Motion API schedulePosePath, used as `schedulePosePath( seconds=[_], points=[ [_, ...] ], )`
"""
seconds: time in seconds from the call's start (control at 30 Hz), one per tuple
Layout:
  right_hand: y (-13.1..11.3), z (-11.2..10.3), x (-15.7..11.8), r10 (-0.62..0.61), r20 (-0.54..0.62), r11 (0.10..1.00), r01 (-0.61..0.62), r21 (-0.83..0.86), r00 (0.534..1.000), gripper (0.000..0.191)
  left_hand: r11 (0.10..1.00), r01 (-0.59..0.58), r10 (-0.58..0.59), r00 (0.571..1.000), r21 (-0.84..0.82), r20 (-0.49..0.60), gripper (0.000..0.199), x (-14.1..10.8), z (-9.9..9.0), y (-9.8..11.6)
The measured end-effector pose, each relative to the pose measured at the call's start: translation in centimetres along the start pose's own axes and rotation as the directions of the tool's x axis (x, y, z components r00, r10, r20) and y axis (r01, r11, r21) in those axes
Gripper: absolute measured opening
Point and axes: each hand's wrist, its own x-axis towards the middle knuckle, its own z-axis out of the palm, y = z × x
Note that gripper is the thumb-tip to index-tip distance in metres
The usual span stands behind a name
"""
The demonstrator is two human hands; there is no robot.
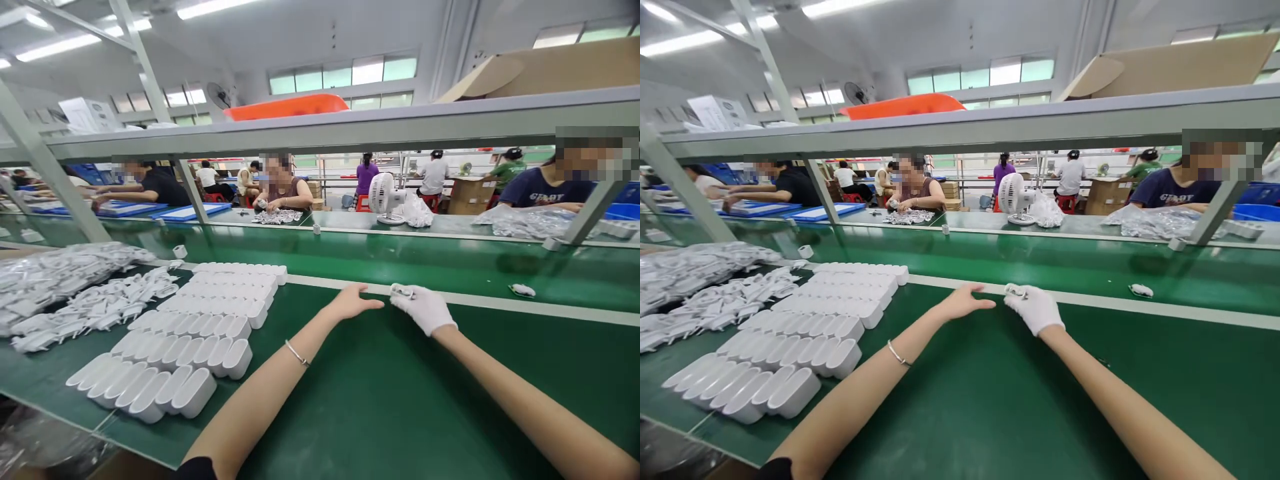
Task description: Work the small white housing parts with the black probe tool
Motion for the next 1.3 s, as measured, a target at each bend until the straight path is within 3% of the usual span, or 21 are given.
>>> schedulePosePath(
  seconds=[0.07, 0.17, 0.27, 0.33, 0.37, 0.43, 0.53, 0.6, 0.67, 0.77, 0.87, 0.9, 0.97, 1.07, 1.13, 1.2, 1.27, 1.3],
  points=[
    [0.4, -0.1, 3.7, 0.122, -0.062, 0.989, -0.126, -0.075, 0.991, 0.028, 0.982, 0.147, -0.117, 0.969, 0.122, -0.219, 0.042, 0.6, -2.7, -1.5],
    [1.6, 0.3, 7.7, 0.251, -0.104, 0.957, -0.263, -0.123, 0.962, 0.026, 0.908, 0.357, -0.210, 0.841, 0.219, -0.499, 0.034, 0.6, -6.1, -4.1],
    [2.8, 1.0, 9.1, 0.286, -0.089, 0.945, -0.296, -0.142, 0.954, 0.026, 0.843, 0.477, -0.251, 0.760, 0.251, -0.600, 0.040, 0.3, -7.9, -6.1],
    [3.7, 0.9, 9.3, 0.280, -0.097, 0.948, -0.291, -0.127, 0.955, 0.028, 0.825, 0.497, -0.263, 0.758, 0.268, -0.596, 0.037, 0.4, -8.3, -6.6],
    [4.2, 0.4, 9.3, 0.289, -0.122, 0.946, -0.303, -0.119, 0.950, 0.030, 0.828, 0.486, -0.262, 0.777, 0.281, -0.572, 0.035, 0.6, -8.2, -6.5],
    [5.6, -1.3, 9.3, 0.350, -0.218, 0.919, -0.379, -0.109, 0.911, 0.036, 0.860, 0.402, -0.234, 0.858, 0.314, -0.458, 0.028, 1.2, -7.5, -5.5],
    [8.5, -5.4, 8.7, 0.476, -0.420, 0.824, -0.559, -0.094, 0.773, 0.048, 0.946, 0.108, -0.072, 0.990, 0.307, -0.124, 0.015, 1.7, -5.1, -2.5],
    [10.5, -8.0, 7.9, 0.511, -0.519, 0.769, -0.634, -0.082, 0.686, 0.060, 0.967, -0.143, 0.119, 0.985, 0.209, 0.124, 0.010, 1.2, -3.0, -0.2],
    [12.4, -9.6, 7.1, 0.521, -0.544, 0.748, -0.659, -0.079, 0.658, 0.069, 0.944, -0.321, 0.284, 0.910, 0.079, 0.302, 0.007, 0.3, -1.1, 1.6],
    [14.3, -10.6, 6.6, 0.537, -0.493, 0.752, -0.654, -0.088, 0.685, 0.068, 0.905, -0.422, 0.404, 0.821, -0.048, 0.404, 0.011, -1.0, 0.8, 2.9],
    [14.6, -10.5, 6.9, 0.530, -0.440, 0.779, -0.621, -0.086, 0.725, 0.051, 0.885, -0.445, 0.459, 0.784, -0.138, 0.418, 0.020, -2.4, 1.8, 3.3],
    [14.4, -10.4, 7.0, 0.523, -0.424, 0.793, -0.604, -0.077, 0.740, 0.046, 0.883, -0.434, 0.468, 0.789, -0.179, 0.399, 0.025, -2.9, 2.2, 3.5],
    [13.1, -10.0, 7.3, 0.496, -0.390, 0.832, -0.553, -0.042, 0.776, 0.041, 0.903, -0.361, 0.420, 0.855, -0.232, 0.305, 0.041, -4.0, 3.5, 4.2],
    [9.8, -8.6, 6.6, 0.390, -0.327, 0.916, -0.399, 0.040, 0.861, 0.048, 0.964, -0.152, 0.181, 0.976, -0.217, 0.120, 0.064, -5.3, 6.4, 5.3],
    [6.9, -7.1, 4.7, 0.284, -0.263, 0.958, -0.263, 0.114, 0.922, 0.050, 0.970, -0.073, 0.087, 0.995, -0.232, 0.050, 0.058, -5.5, 8.0, 5.4],
    [4.3, -5.5, 1.5, 0.170, -0.177, 0.972, -0.135, 0.192, 0.969, 0.045, 0.946, -0.060, 0.079, 0.996, -0.318, 0.046, 0.054, -5.1, 9.0, 4.9],
    [2.5, -4.3, -2.4, 0.026, -0.090, 0.954, 0.002, 0.298, 0.996, 0.041, 0.889, -0.051, 0.104, 0.990, -0.454, 0.094, 0.072, -4.4, 9.3, 4.1],
    [2.0, -3.9, -4.3, -0.113, -0.045, 0.894, 0.121, 0.431, 0.993, 0.040, 0.847, -0.037, 0.128, 0.982, -0.530, 0.137, 0.084, -4.0, 9.2, 3.6]
  ],
)
